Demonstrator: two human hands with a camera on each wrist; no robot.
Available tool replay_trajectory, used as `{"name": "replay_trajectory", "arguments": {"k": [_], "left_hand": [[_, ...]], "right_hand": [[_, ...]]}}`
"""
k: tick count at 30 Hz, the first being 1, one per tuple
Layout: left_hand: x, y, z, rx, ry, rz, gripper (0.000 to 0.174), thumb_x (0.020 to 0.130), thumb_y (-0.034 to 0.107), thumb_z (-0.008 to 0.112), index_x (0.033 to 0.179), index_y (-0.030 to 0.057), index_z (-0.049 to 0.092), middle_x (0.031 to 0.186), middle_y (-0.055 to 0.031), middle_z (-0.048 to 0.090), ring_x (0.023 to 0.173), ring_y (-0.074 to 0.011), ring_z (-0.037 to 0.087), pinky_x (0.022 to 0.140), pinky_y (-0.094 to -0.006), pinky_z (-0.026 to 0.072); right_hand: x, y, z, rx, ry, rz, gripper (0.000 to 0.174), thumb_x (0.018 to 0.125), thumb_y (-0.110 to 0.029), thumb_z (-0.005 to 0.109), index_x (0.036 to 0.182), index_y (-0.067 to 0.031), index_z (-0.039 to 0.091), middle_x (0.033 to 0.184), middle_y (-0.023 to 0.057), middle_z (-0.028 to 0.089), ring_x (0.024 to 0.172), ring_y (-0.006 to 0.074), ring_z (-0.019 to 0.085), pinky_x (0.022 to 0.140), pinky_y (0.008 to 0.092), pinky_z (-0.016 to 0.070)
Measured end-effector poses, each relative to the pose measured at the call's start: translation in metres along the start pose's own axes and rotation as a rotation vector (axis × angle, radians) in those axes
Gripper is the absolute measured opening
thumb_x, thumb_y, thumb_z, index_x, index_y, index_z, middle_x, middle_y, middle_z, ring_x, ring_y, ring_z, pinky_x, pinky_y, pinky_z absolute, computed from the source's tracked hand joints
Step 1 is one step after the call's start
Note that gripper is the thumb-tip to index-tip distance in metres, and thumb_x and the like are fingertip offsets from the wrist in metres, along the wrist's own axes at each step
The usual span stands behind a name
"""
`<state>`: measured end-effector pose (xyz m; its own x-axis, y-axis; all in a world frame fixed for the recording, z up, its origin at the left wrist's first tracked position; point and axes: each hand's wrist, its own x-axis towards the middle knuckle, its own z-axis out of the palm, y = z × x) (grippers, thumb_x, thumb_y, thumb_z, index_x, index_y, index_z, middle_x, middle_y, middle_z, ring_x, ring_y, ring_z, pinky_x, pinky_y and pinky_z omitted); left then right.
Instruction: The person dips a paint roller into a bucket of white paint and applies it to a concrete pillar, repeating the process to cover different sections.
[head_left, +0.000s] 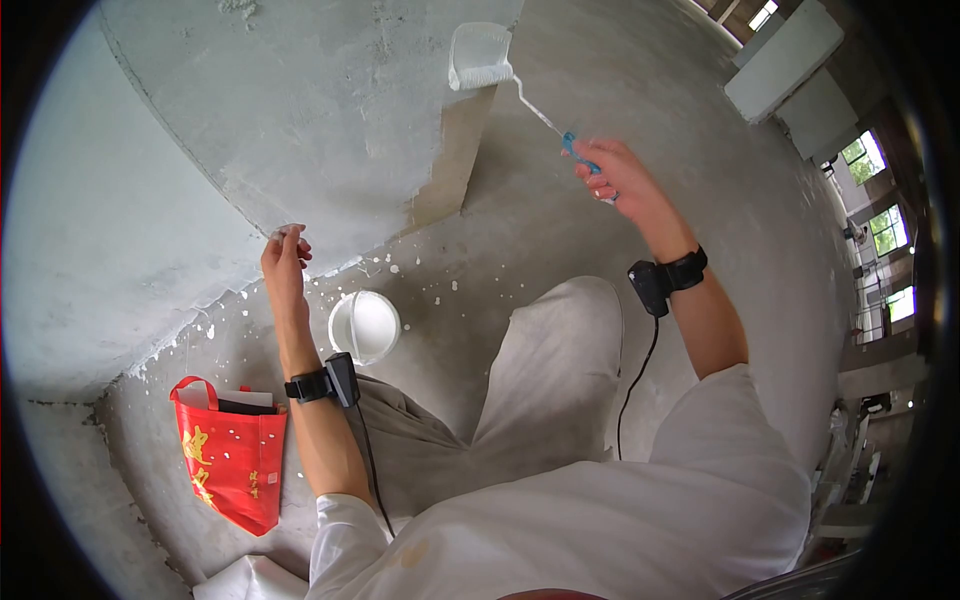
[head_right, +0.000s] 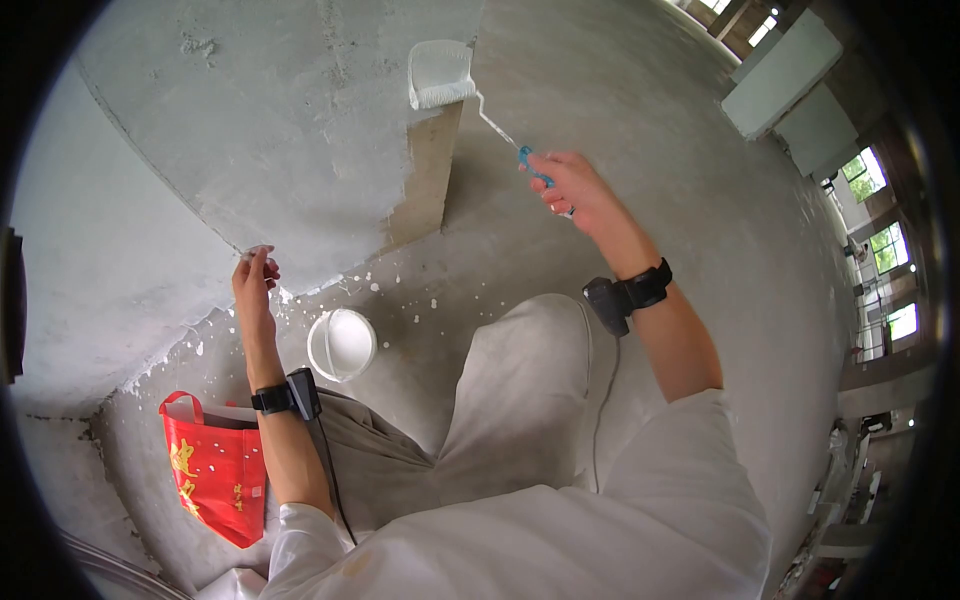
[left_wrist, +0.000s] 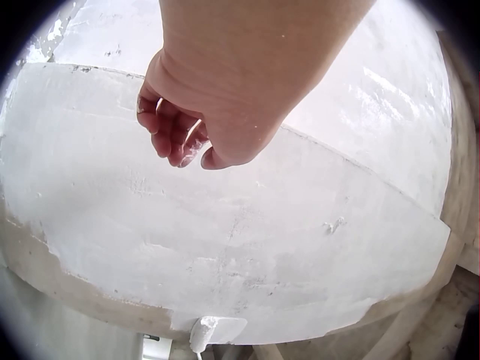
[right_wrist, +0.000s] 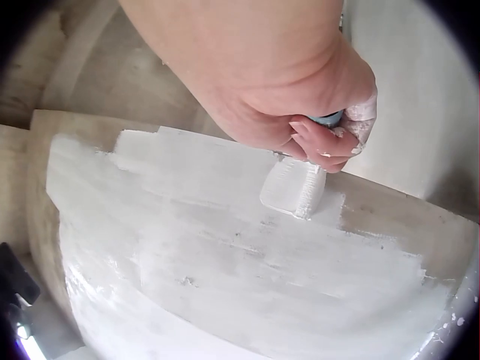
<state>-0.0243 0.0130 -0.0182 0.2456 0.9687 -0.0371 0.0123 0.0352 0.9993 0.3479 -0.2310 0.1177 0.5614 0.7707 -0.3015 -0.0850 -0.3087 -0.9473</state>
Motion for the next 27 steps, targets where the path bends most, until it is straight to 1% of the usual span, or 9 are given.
{"name": "replay_trajectory", "arguments": {"k": [1, 5, 11, 13, 19, 23, 25, 26, 27], "left_hand": [[0.000, 0.000, 0.000, 0.000, 0.001, 0.001, 0.025, 0.092, 0.026, 0.058, 0.096, 0.0037, 0.068, 0.071, -0.0001, 0.056, 0.066, -0.0091, 0.051, 0.060, -0.0239, 0.0375], [0.001, -0.001, 0.000, 0.000, 0.008, -0.005, 0.025, 0.092, 0.026, 0.057, 0.096, 0.0038, 0.068, 0.071, -0.0003, 0.056, 0.066, -0.0091, 0.052, 0.060, -0.0239, 0.0376], [0.002, -0.003, -0.002, 0.000, 0.018, -0.011, 0.025, 0.092, 0.026, 0.058, 0.096, 0.0039, 0.068, 0.071, -0.0004, 0.056, 0.065, -0.0093, 0.052, 0.060, -0.0241, 0.0376], [0.001, -0.003, -0.001, -0.005, 0.021, -0.006, 0.025, 0.092, 0.026, 0.058, 0.096, 0.0038, 0.068, 0.071, -0.0003, 0.056, 0.065, -0.0094, 0.052, 0.060, -0.0242, 0.0376], [0.001, -0.004, -0.002, 0.003, 0.006, -0.008, 0.026, 0.093, 0.028, 0.058, 0.096, 0.0040, 0.068, 0.071, 0.0003, 0.056, 0.065, -0.0092, 0.051, 0.060, -0.0244, 0.0374], [-0.001, 0.001, -0.001, -0.001, 0.010, 0.003, 0.026, 0.093, 0.028, 0.058, 0.097, 0.0039, 0.068, 0.071, 0.0004, 0.055, 0.065, -0.0090, 0.051, 0.060, -0.0243, 0.0373], [-0.001, 0.000, 0.000, 0.000, 0.012, 0.001, 0.026, 0.093, 0.028, 0.058, 0.097, 0.0039, 0.068, 0.071, 0.0004, 0.055, 0.065, -0.0090, 0.051, 0.060, -0.0243, 0.0373], [0.000, -0.001, -0.001, -0.006, 0.008, -0.002, 0.026, 0.093, 0.027, 0.058, 0.097, 0.0038, 0.068, 0.071, 0.0003, 0.055, 0.065, -0.0090, 0.051, 0.060, -0.0242, 0.0373], [0.001, -0.001, -0.002, -0.012, 0.004, -0.003, 0.026, 0.093, 0.027, 0.058, 0.096, 0.0037, 0.067, 0.071, 0.0002, 0.055, 0.065, -0.0090, 0.051, 0.060, -0.0242, 0.0373]], "right_hand": [[0.001, 0.003, 0.001, -0.002, 0.002, 0.017, 0.024, 0.097, -0.025, 0.057, 0.105, -0.0026, 0.059, 0.069, -0.0030, 0.049, 0.048, -0.0013, 0.032, 0.039, 0.0152, 0.0246], [0.003, 0.011, 0.002, 0.031, -0.013, 0.004, 0.023, 0.097, -0.025, 0.058, 0.103, -0.0030, 0.060, 0.069, -0.0031, 0.049, 0.048, -0.0014, 0.032, 0.039, 0.0150, 0.0234], [-0.011, -0.011, 0.007, -0.017, 0.045, -0.081, 0.022, 0.096, -0.026, 0.058, 0.102, -0.0045, 0.061, 0.070, -0.0038, 0.049, 0.048, -0.0027, 0.030, 0.040, 0.0148, 0.0209], [-0.015, -0.021, 0.005, -0.019, 0.059, -0.122, 0.025, 0.094, -0.031, 0.060, 0.098, -0.0065, 0.063, 0.069, -0.0038, 0.051, 0.053, 0.0009, 0.035, 0.045, 0.0174, 0.0243], [-0.020, -0.042, 0.000, -0.001, 0.085, -0.173, 0.024, 0.095, -0.029, 0.059, 0.101, -0.0066, 0.063, 0.070, -0.0037, 0.051, 0.052, 0.0002, 0.034, 0.044, 0.0173, 0.0251], [-0.018, -0.037, -0.004, 0.007, 0.068, -0.170, 0.024, 0.096, -0.028, 0.058, 0.103, -0.0050, 0.062, 0.070, -0.0037, 0.050, 0.051, -0.0002, 0.033, 0.043, 0.0172, 0.0243], [-0.009, -0.024, -0.009, 0.036, -0.023, -0.126, 0.025, 0.097, -0.027, 0.057, 0.104, -0.0036, 0.061, 0.069, -0.0038, 0.048, 0.050, -0.0004, 0.031, 0.041, 0.0171, 0.0228], [-0.008, -0.020, -0.008, 0.036, -0.023, -0.126, 0.025, 0.097, -0.027, 0.057, 0.104, -0.0036, 0.061, 0.069, -0.0038, 0.048, 0.050, -0.0004, 0.031, 0.041, 0.0171, 0.0228], [-0.008, -0.016, -0.005, 0.066, -0.019, -0.092, 0.023, 0.098, -0.024, 0.055, 0.105, -0.0031, 0.061, 0.068, -0.0043, 0.047, 0.048, -0.0012, 0.032, 0.039, 0.0162, 0.0231]]}}
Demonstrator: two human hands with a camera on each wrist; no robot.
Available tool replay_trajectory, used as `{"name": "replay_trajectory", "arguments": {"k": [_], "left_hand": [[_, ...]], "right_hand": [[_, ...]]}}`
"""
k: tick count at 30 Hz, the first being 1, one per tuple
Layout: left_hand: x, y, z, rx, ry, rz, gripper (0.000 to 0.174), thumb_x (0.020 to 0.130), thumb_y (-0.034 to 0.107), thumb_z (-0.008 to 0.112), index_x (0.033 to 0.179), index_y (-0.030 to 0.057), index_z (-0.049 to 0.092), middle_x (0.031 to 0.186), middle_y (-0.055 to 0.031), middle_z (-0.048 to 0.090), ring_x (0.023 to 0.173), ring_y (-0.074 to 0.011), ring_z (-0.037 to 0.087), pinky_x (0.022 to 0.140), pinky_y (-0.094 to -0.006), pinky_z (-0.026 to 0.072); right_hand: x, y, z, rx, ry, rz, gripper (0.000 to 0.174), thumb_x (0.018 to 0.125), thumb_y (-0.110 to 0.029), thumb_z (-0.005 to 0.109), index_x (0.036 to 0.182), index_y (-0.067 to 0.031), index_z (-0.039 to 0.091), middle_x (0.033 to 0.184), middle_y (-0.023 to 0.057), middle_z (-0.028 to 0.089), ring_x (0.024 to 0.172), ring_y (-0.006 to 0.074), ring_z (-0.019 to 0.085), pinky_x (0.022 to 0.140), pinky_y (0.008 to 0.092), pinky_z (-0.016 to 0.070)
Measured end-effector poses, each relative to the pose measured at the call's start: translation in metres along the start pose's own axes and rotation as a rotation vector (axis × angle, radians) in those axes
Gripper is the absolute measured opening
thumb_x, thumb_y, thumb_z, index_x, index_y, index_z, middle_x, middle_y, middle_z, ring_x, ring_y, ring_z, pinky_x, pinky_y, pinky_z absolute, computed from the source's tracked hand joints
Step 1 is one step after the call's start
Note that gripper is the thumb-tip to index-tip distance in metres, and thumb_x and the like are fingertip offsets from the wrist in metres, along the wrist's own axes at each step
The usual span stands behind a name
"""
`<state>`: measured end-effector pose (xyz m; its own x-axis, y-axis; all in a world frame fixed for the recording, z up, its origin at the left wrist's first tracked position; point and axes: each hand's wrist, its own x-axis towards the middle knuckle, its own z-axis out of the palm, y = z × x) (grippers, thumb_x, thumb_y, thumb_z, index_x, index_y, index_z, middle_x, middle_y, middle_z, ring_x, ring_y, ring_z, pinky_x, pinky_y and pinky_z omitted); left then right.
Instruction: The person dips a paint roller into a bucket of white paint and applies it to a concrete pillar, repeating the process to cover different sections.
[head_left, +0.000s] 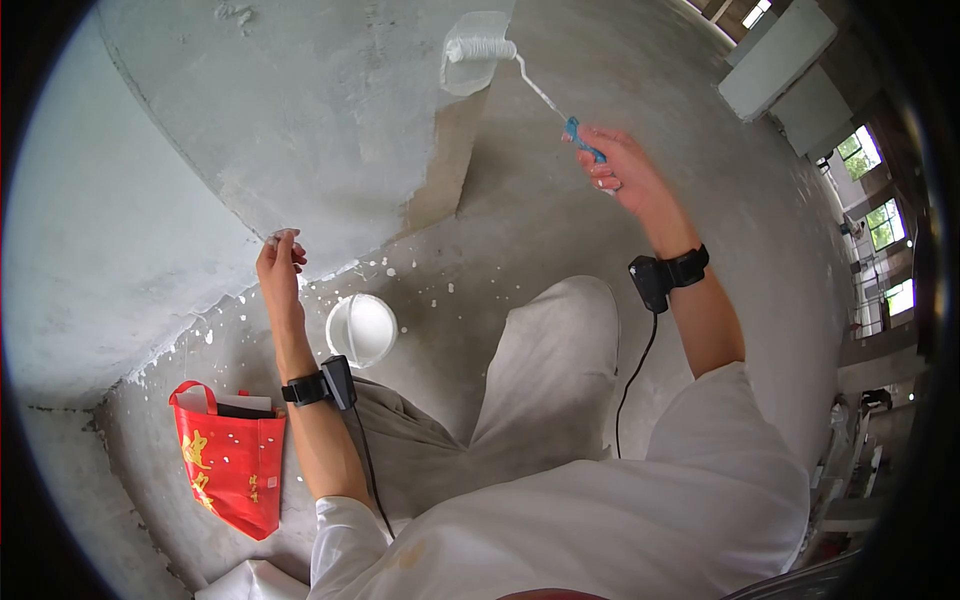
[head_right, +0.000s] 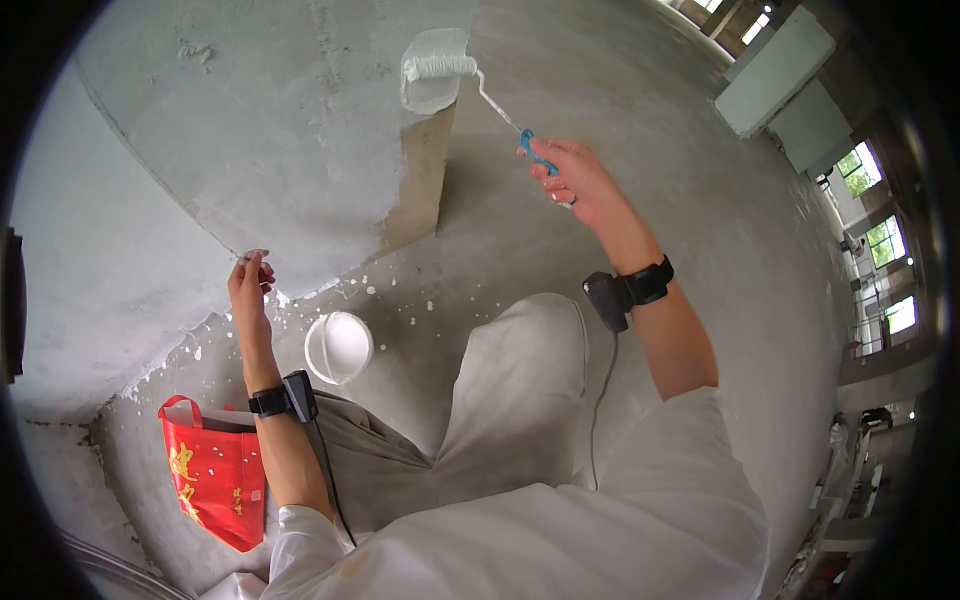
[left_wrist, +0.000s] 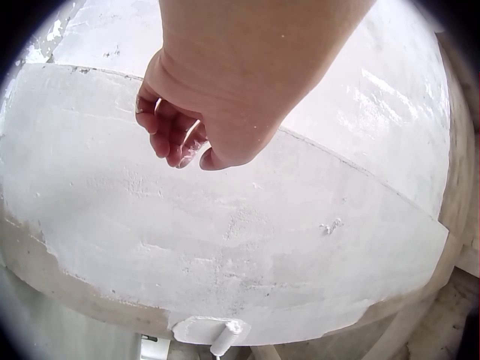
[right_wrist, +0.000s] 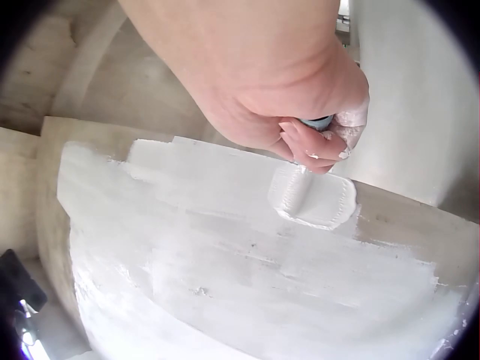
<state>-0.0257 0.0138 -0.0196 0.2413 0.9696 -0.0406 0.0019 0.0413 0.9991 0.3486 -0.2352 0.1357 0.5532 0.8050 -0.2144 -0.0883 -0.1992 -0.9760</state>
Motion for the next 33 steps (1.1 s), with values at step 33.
{"name": "replay_trajectory", "arguments": {"k": [33], "left_hand": [[-0.004, 0.005, 0.000, 0.030, -0.015, -0.012, 0.026, 0.092, 0.028, 0.058, 0.098, 0.0041, 0.068, 0.072, 0.0002, 0.056, 0.067, -0.0086, 0.051, 0.061, -0.0241, 0.0375]], "right_hand": [[0.009, 0.051, 0.027, -0.036, 0.025, 0.055, 0.024, 0.096, -0.028, 0.058, 0.101, -0.0047, 0.062, 0.066, -0.0033, 0.049, 0.049, 0.0004, 0.031, 0.041, 0.0187, 0.0235]]}}
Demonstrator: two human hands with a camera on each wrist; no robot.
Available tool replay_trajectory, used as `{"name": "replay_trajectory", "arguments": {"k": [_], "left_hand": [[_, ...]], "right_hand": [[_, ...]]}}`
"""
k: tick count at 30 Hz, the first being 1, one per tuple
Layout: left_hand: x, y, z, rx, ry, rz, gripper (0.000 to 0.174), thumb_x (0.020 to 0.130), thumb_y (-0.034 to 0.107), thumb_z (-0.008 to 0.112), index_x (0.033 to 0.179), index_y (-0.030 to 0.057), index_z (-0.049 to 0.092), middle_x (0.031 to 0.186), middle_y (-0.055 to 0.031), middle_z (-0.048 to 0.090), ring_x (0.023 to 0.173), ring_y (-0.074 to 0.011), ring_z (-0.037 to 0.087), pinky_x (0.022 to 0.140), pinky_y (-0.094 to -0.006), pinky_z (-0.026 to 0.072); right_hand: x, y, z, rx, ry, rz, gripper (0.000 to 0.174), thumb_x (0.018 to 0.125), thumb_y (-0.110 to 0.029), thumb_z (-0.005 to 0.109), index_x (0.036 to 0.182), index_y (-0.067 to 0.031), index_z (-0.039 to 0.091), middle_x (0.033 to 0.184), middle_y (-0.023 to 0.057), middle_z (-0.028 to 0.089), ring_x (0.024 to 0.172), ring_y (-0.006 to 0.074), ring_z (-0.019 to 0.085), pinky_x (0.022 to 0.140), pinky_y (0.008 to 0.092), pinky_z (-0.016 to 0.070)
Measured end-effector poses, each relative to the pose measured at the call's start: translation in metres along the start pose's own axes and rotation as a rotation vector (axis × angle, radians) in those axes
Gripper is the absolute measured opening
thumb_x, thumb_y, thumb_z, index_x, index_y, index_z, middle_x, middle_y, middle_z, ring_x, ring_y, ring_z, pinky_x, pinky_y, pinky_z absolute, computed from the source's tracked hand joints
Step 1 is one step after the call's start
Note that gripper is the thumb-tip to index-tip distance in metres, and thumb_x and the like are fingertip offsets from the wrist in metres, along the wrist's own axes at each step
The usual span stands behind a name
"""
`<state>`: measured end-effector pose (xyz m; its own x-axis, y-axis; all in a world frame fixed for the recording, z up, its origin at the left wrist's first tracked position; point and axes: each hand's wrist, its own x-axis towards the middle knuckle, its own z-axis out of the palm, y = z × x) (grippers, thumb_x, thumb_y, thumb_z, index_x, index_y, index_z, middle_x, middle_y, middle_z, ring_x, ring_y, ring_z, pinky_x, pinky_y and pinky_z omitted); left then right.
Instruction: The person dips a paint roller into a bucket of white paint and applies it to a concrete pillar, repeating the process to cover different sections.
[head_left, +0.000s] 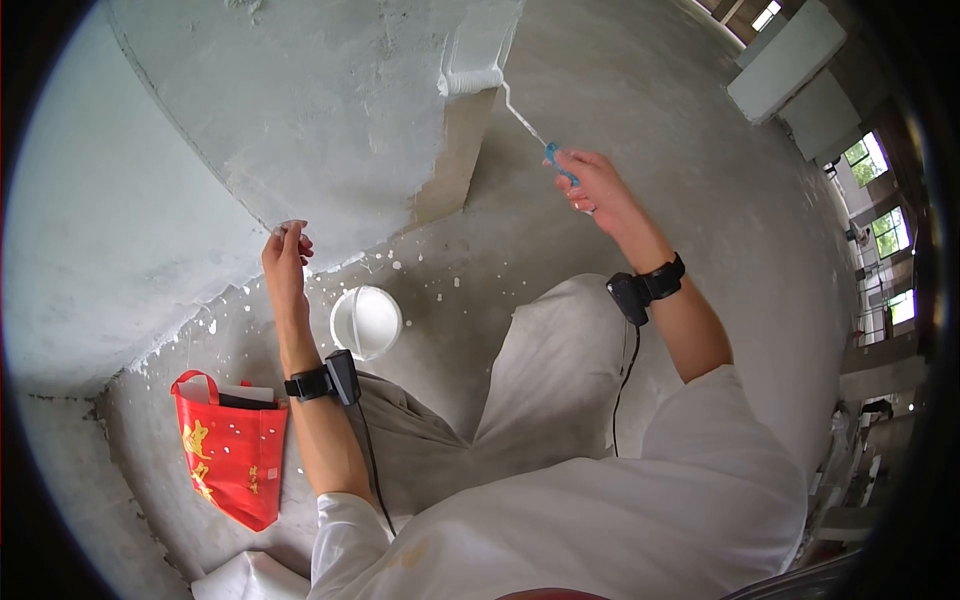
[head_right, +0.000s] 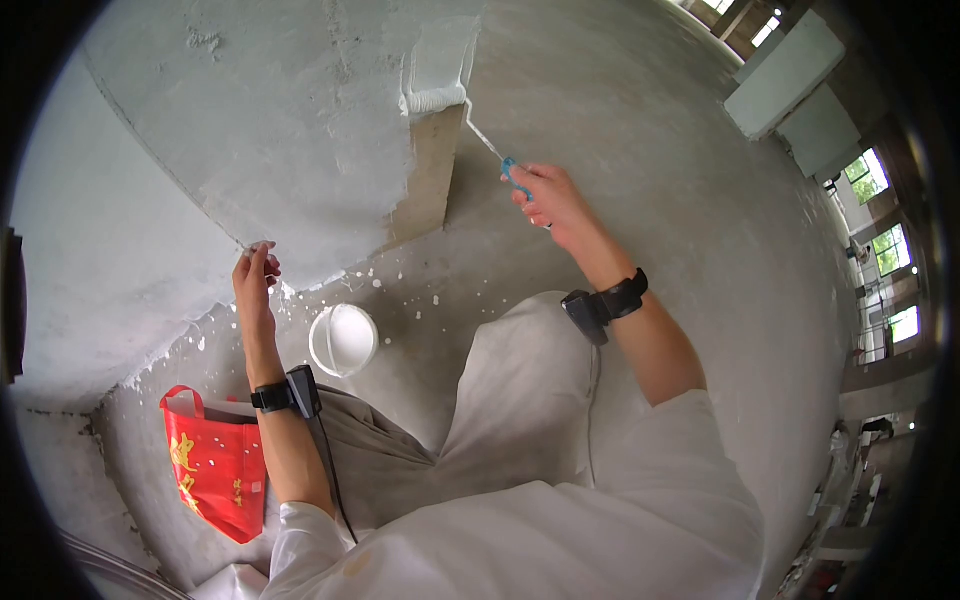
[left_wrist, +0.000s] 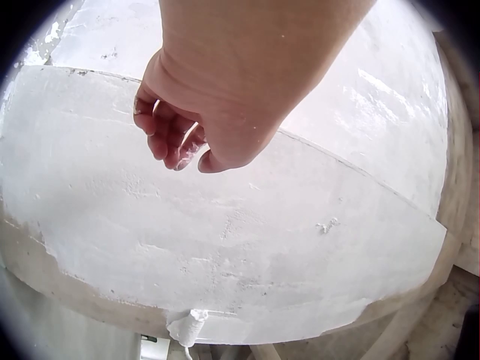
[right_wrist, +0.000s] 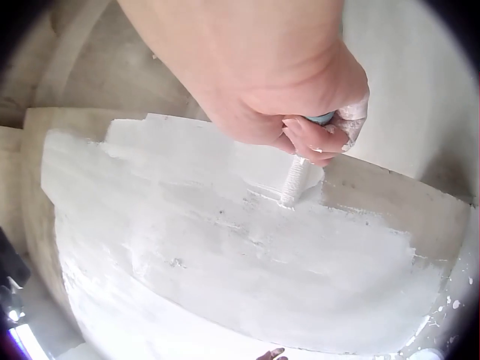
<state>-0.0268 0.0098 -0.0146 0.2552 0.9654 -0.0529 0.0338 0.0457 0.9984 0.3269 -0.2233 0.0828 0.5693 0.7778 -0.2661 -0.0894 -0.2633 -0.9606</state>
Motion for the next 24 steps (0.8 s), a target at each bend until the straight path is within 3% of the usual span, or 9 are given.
{"name": "replay_trajectory", "arguments": {"k": [14, 24], "left_hand": [[0.000, -0.001, -0.002, 0.001, 0.002, 0.007, 0.026, 0.094, 0.028, 0.058, 0.098, 0.0047, 0.068, 0.071, 0.0008, 0.056, 0.066, -0.0086, 0.052, 0.060, -0.0240, 0.0374], [-0.001, 0.002, 0.002, 0.021, -0.008, -0.012, 0.026, 0.094, 0.029, 0.057, 0.097, 0.0050, 0.068, 0.071, 0.0013, 0.056, 0.067, -0.0083, 0.051, 0.061, -0.0240, 0.0375]], "right_hand": [[-0.013, -0.045, -0.005, -0.032, 0.087, -0.116, 0.022, 0.096, -0.027, 0.058, 0.101, -0.0064, 0.064, 0.069, -0.0027, 0.050, 0.049, 0.0003, 0.032, 0.041, 0.0182, 0.0242], [0.004, 0.008, -0.013, 0.014, 0.063, 0.005, 0.023, 0.096, -0.027, 0.059, 0.102, -0.0052, 0.063, 0.068, -0.0034, 0.049, 0.048, -0.0004, 0.031, 0.040, 0.0177, 0.0219]]}}
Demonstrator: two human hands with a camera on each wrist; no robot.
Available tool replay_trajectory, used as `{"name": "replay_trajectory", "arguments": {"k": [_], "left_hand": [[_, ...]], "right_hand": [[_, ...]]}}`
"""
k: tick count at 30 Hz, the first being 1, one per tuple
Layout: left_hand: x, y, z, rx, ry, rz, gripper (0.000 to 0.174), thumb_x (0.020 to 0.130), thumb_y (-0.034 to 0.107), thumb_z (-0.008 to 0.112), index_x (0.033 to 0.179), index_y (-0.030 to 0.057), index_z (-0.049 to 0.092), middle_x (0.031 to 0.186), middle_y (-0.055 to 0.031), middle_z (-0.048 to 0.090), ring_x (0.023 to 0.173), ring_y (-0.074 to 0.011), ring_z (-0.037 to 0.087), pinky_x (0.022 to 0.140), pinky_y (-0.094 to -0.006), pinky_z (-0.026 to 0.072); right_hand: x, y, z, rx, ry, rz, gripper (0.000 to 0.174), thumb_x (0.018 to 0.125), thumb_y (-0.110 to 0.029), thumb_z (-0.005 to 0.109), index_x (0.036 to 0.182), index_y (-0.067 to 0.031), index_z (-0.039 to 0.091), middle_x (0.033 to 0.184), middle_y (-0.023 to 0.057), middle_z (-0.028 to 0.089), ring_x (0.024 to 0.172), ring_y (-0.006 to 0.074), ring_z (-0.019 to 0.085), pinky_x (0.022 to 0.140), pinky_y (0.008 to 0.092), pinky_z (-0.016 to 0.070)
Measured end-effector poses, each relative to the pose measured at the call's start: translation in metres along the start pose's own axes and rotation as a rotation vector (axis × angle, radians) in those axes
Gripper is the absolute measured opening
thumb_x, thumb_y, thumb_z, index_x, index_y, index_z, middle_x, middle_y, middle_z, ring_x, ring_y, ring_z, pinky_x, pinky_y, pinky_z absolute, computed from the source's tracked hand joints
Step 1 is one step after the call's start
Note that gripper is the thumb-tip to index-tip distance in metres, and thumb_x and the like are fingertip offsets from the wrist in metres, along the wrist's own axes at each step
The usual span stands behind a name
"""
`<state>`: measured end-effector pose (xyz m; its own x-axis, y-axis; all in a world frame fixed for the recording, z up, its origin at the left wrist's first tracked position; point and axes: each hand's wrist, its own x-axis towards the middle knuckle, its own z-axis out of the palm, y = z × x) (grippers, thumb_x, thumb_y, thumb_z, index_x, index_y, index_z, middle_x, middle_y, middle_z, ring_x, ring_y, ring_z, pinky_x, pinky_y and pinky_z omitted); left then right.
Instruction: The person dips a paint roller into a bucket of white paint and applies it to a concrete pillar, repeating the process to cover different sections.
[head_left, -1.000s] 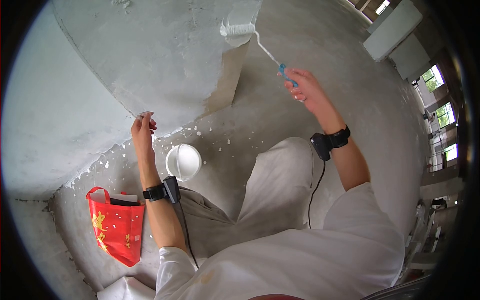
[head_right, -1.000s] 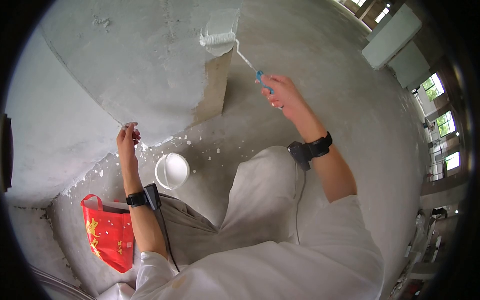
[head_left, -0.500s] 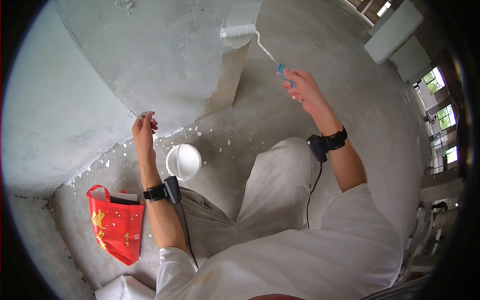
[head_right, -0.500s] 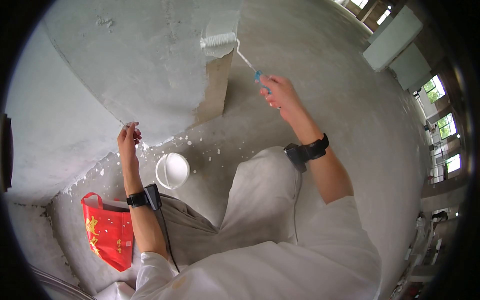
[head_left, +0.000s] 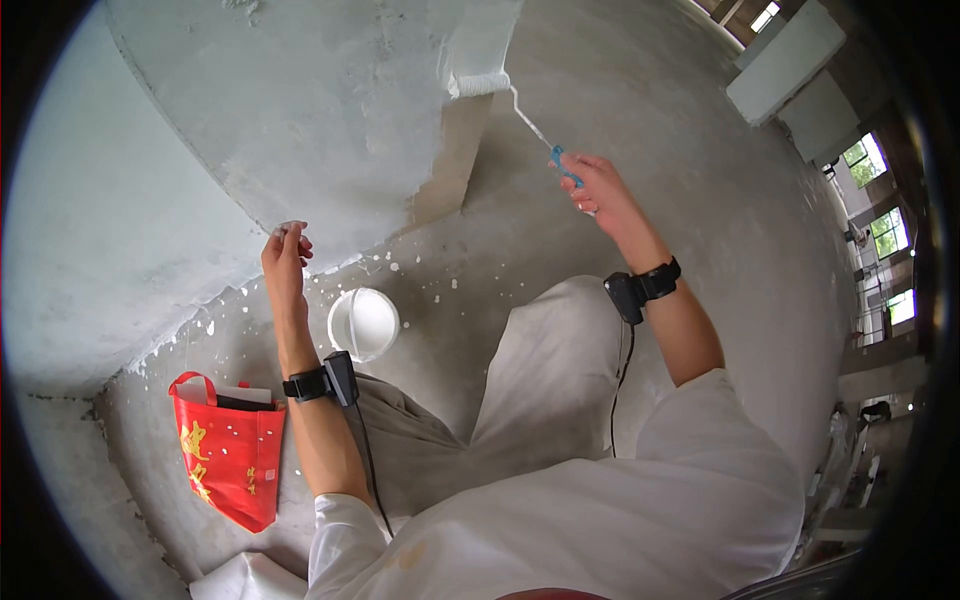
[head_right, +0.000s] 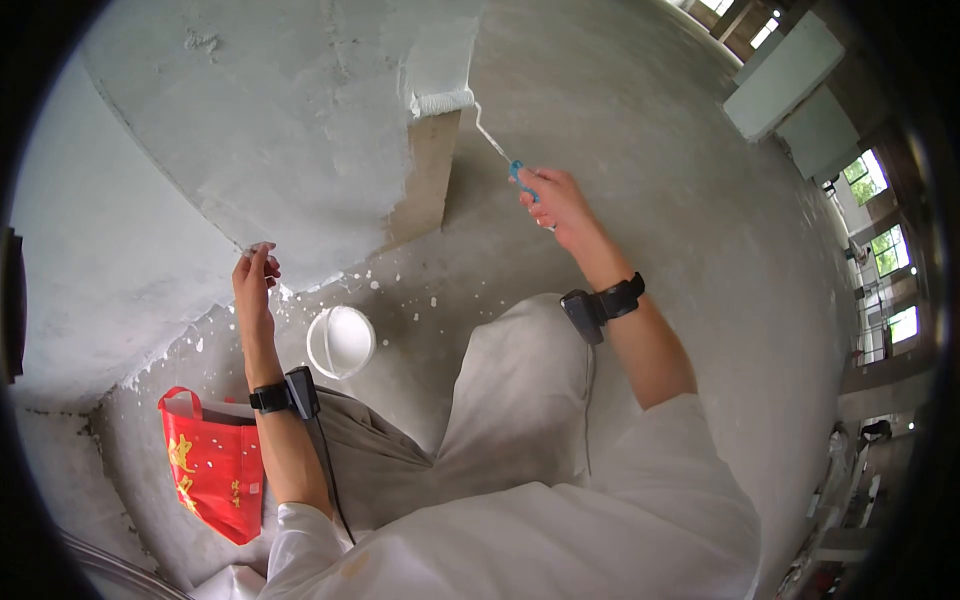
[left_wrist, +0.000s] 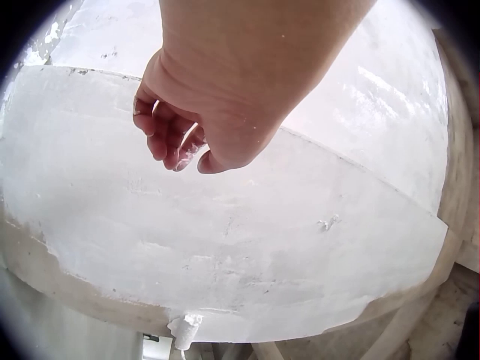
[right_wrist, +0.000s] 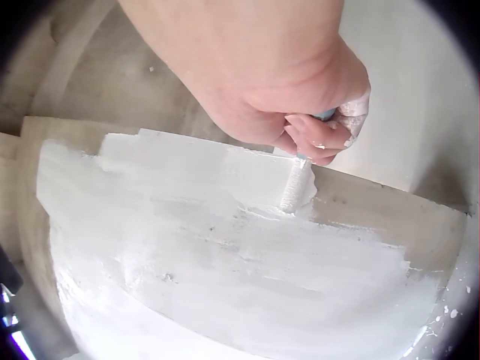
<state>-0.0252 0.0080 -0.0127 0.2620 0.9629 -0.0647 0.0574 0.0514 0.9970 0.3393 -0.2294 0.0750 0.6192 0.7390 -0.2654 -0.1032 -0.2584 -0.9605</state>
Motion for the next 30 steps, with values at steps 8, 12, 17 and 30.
{"name": "replay_trajectory", "arguments": {"k": [8, 12, 17, 30], "left_hand": [[0.002, -0.005, -0.001, -0.008, -0.012, 0.011, 0.026, 0.094, 0.029, 0.056, 0.098, 0.0053, 0.068, 0.071, 0.0011, 0.056, 0.066, -0.0082, 0.051, 0.060, -0.0235, 0.0370], [0.004, -0.007, -0.002, -0.003, -0.007, 0.016, 0.026, 0.094, 0.029, 0.057, 0.098, 0.0054, 0.068, 0.071, 0.0011, 0.056, 0.066, -0.0080, 0.051, 0.061, -0.0233, 0.0371], [0.003, -0.004, -0.002, -0.006, -0.008, 0.007, 0.027, 0.094, 0.030, 0.057, 0.098, 0.0056, 0.068, 0.071, 0.0012, 0.056, 0.066, -0.0080, 0.051, 0.061, -0.0235, 0.0370], [0.004, -0.005, 0.000, -0.011, -0.008, -0.002, 0.026, 0.094, 0.028, 0.057, 0.098, 0.0049, 0.068, 0.070, 0.0015, 0.056, 0.065, -0.0080, 0.051, 0.060, -0.0236, 0.0368]], "right_hand": [[-0.012, -0.023, 0.007, -0.037, 0.052, -0.050, 0.023, 0.097, -0.026, 0.057, 0.103, -0.0050, 0.063, 0.069, -0.0034, 0.050, 0.047, -0.0013, 0.030, 0.039, 0.0159, 0.0203], [-0.003, -0.017, -0.003, -0.014, -0.007, -0.028, 0.023, 0.096, -0.027, 0.058, 0.102, -0.0049, 0.063, 0.068, -0.0027, 0.050, 0.047, -0.0004, 0.031, 0.039, 0.0172, 0.0216], [0.010, 0.007, -0.007, 0.024, -0.061, 0.032, 0.024, 0.094, -0.027, 0.061, 0.100, -0.0039, 0.063, 0.067, -0.0022, 0.051, 0.048, 0.0004, 0.032, 0.040, 0.0181, 0.0232], [0.007, -0.002, 0.000, 0.003, -0.027, 0.026, 0.024, 0.094, -0.028, 0.061, 0.099, -0.0037, 0.062, 0.068, -0.0008, 0.052, 0.048, 0.0007, 0.032, 0.041, 0.0177, 0.0232]]}}
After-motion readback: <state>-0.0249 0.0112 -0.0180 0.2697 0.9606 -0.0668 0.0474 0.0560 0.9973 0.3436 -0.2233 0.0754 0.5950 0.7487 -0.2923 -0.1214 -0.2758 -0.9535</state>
